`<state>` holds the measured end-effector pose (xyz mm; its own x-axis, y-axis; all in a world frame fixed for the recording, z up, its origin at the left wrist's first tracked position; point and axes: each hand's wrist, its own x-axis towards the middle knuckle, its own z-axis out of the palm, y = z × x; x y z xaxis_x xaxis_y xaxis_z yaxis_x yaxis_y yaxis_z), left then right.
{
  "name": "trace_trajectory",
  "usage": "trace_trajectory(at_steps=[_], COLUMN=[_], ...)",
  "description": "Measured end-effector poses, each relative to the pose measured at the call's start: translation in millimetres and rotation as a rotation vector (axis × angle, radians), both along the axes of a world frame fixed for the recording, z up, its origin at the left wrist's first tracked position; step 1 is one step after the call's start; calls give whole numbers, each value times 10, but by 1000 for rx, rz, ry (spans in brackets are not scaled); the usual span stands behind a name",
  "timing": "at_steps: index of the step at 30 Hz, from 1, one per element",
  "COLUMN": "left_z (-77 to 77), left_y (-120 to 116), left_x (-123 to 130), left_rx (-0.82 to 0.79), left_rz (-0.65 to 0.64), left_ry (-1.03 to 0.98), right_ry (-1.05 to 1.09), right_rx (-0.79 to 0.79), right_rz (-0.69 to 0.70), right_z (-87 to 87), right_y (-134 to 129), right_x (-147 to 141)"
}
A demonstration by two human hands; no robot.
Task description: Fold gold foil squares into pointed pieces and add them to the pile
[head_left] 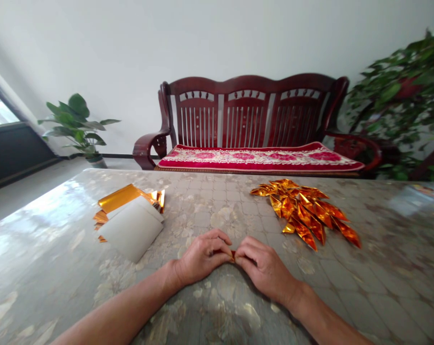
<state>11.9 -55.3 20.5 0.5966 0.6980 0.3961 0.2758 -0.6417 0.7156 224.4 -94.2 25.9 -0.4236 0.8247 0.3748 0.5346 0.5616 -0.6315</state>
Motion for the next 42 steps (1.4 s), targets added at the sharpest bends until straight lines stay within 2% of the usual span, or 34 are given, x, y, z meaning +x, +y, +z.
trace_trajectory(at_steps=[4,14,24,31,34,37,42], left_z=[16,26,-11,-106,-140,-137,-88], left_y=[-1,-35,-77,-120,-117,-94,-49], left_x=[18,22,51,159,194,186,86], left_rx=[-20,75,101,139,148,107,9], left_rz=[-24,-82,-27,118,130,133,141], left_ry=[19,69,49,-52,-66,-83,-71], right_ry=[1,-17,-8,-7,-23,-34,13], right_rx=[3,25,41,92,117,108,85], right_rz=[4,-12,-43,-111,-144,-167,-85], right_z=[-3,-26,-20,-9,-17,-31,-43], right_y=[-5,-24,-60,-78,-79,-56,-13], right_x=[-7,-23,-44,-91,-117,-109,-30])
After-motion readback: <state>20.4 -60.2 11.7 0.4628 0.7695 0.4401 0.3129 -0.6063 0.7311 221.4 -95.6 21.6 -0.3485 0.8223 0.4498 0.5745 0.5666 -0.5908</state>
